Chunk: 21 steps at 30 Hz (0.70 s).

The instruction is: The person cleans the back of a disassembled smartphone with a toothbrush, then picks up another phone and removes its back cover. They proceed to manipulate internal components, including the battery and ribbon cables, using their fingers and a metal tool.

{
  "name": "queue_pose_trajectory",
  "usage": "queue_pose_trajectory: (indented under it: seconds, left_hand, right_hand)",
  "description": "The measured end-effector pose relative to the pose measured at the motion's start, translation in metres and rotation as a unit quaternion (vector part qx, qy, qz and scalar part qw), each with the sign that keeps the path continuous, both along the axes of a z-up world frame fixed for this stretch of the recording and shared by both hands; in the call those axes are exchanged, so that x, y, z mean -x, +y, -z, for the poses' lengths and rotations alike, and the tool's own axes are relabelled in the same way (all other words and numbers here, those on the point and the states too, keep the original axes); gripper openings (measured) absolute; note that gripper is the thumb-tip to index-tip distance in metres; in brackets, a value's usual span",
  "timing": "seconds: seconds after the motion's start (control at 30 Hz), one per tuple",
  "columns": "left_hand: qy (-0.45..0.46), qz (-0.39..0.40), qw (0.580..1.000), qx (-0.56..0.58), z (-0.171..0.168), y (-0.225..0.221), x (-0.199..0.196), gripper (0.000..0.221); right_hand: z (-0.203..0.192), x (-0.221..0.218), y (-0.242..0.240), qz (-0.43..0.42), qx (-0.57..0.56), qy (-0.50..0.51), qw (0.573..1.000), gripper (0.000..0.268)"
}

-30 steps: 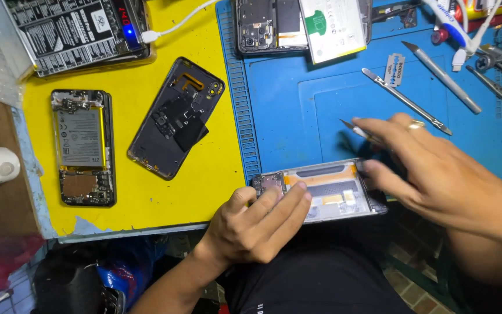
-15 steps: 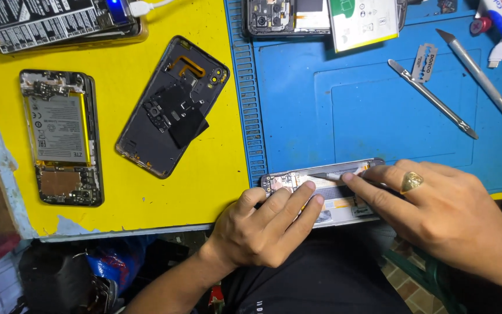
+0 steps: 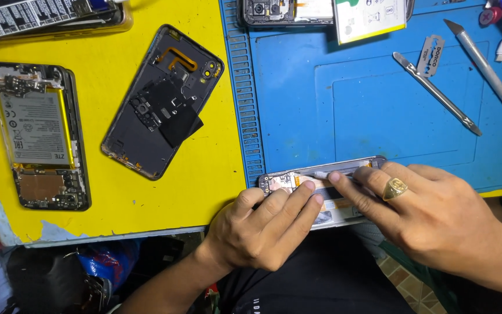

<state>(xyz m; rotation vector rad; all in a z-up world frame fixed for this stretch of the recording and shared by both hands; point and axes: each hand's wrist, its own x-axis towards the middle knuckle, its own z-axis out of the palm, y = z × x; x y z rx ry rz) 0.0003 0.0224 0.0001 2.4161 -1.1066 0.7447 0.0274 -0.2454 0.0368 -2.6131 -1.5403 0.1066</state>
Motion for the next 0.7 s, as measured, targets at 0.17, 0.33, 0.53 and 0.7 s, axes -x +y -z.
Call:
queue_pose_trajectory:
  seconds: [0.17, 0.33, 0.53, 0.7]
  left_hand:
    - [0.003, -0.001, 1.000, 0.004, 0.000, 0.000, 0.000, 0.017]
    - [0.007, 0.001, 1.000, -0.001, 0.000, 0.000, 0.000, 0.015]
    - [0.014, 0.004, 1.000, -0.011, -0.002, 0.000, 0.000, 0.018]
    - [0.019, 0.007, 1.000, -0.012, -0.001, -0.001, 0.001, 0.020]
  right_hand:
    - [0.000, 0.001, -0.008, 0.002, 0.026, 0.004, 1.000, 0.048]
    - [-0.003, 0.003, -0.021, 0.024, 0.064, 0.019, 0.997, 0.060]
    - [-0.015, 0.001, -0.031, 0.040, 0.102, 0.006, 0.994, 0.058]
    - [-0.017, 0.006, -0.051, 0.035, 0.172, -0.025, 0.984, 0.064]
